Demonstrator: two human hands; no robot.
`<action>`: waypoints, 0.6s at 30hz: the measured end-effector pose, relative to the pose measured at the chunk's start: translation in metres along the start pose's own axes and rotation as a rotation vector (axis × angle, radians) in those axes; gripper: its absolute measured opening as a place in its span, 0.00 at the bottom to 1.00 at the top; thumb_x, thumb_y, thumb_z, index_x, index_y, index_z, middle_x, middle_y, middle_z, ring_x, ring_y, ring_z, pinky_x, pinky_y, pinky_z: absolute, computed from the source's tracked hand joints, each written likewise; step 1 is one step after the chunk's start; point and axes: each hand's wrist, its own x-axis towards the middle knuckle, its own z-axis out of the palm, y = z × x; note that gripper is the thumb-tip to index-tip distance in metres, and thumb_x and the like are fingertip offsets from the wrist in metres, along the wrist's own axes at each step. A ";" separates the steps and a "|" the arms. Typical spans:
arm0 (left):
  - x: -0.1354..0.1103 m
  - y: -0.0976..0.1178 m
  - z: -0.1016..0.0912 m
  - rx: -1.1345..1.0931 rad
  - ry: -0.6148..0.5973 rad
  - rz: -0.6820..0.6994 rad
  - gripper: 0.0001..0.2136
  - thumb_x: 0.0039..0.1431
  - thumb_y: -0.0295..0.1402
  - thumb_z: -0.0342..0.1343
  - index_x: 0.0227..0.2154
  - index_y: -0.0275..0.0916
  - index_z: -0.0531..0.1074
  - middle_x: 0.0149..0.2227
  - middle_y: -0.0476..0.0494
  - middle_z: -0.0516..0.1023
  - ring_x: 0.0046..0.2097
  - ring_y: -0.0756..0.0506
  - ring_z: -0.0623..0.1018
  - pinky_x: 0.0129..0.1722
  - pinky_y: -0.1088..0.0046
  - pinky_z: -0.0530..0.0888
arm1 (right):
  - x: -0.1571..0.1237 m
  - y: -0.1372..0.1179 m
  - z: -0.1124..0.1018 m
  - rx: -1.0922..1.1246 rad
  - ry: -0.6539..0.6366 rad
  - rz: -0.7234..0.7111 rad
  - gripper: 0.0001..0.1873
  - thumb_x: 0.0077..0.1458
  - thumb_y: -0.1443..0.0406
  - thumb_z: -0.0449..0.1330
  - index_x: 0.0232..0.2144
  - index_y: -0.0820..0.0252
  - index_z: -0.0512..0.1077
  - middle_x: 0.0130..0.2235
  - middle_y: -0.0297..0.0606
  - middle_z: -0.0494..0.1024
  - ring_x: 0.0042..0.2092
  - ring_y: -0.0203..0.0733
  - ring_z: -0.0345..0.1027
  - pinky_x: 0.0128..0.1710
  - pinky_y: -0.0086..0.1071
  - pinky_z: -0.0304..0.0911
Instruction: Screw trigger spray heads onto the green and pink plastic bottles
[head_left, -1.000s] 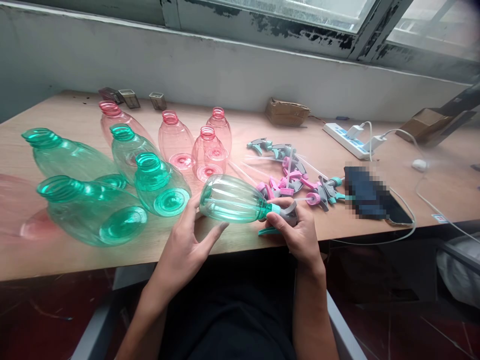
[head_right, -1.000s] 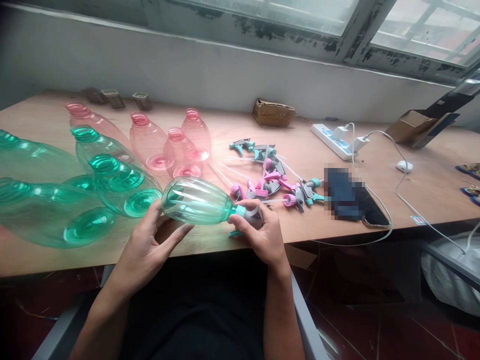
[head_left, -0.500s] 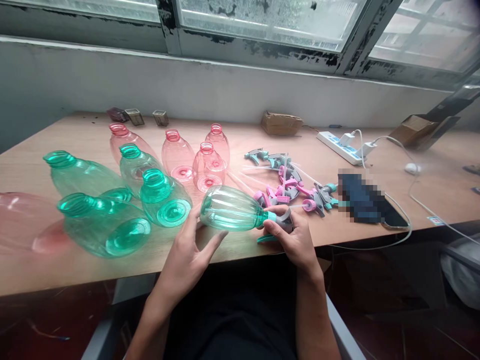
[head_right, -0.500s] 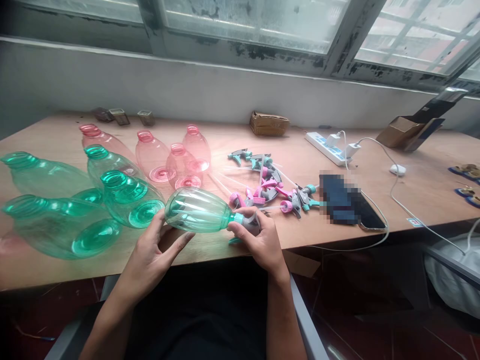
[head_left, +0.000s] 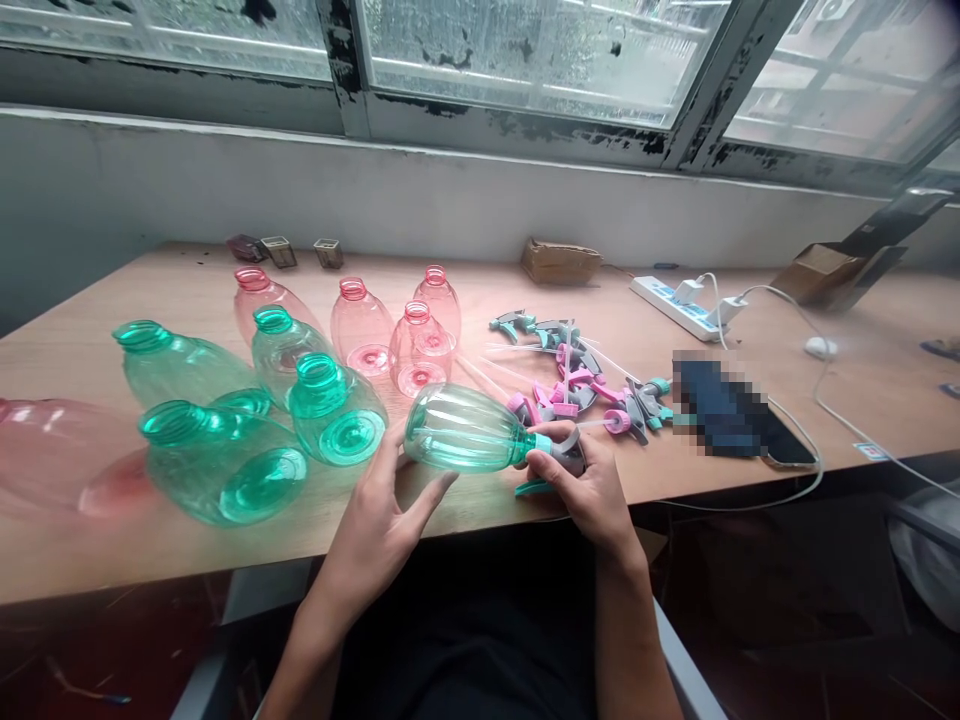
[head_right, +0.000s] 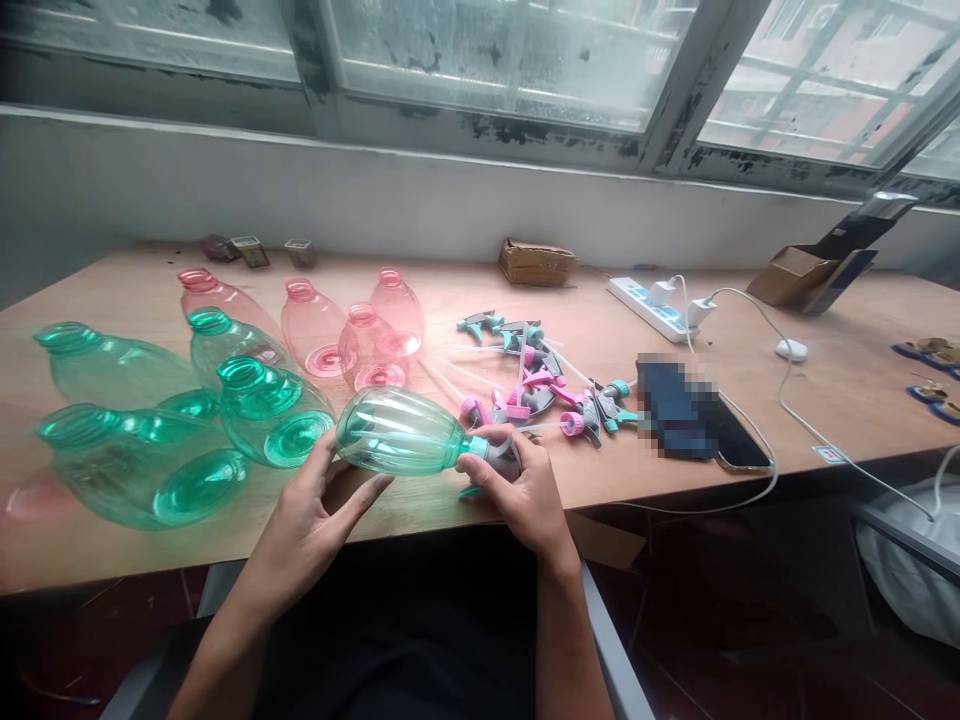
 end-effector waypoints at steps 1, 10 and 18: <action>0.000 0.000 0.000 0.001 0.000 -0.001 0.28 0.68 0.42 0.62 0.67 0.46 0.63 0.67 0.38 0.75 0.65 0.38 0.78 0.67 0.56 0.73 | 0.000 0.000 0.000 0.000 0.002 0.000 0.17 0.60 0.57 0.73 0.47 0.57 0.78 0.33 0.34 0.82 0.32 0.39 0.79 0.31 0.31 0.83; 0.000 -0.002 0.000 0.009 0.007 0.001 0.29 0.68 0.43 0.63 0.67 0.47 0.63 0.67 0.39 0.75 0.65 0.38 0.78 0.68 0.56 0.72 | 0.000 -0.001 0.001 -0.001 0.010 0.010 0.18 0.59 0.55 0.73 0.46 0.56 0.78 0.32 0.33 0.82 0.32 0.37 0.78 0.31 0.30 0.83; 0.001 -0.002 0.000 0.014 0.008 0.004 0.28 0.68 0.43 0.62 0.68 0.49 0.63 0.67 0.41 0.74 0.65 0.39 0.77 0.68 0.58 0.72 | 0.000 0.000 0.000 -0.014 0.011 0.010 0.18 0.59 0.54 0.73 0.46 0.56 0.78 0.33 0.34 0.83 0.32 0.38 0.78 0.32 0.30 0.82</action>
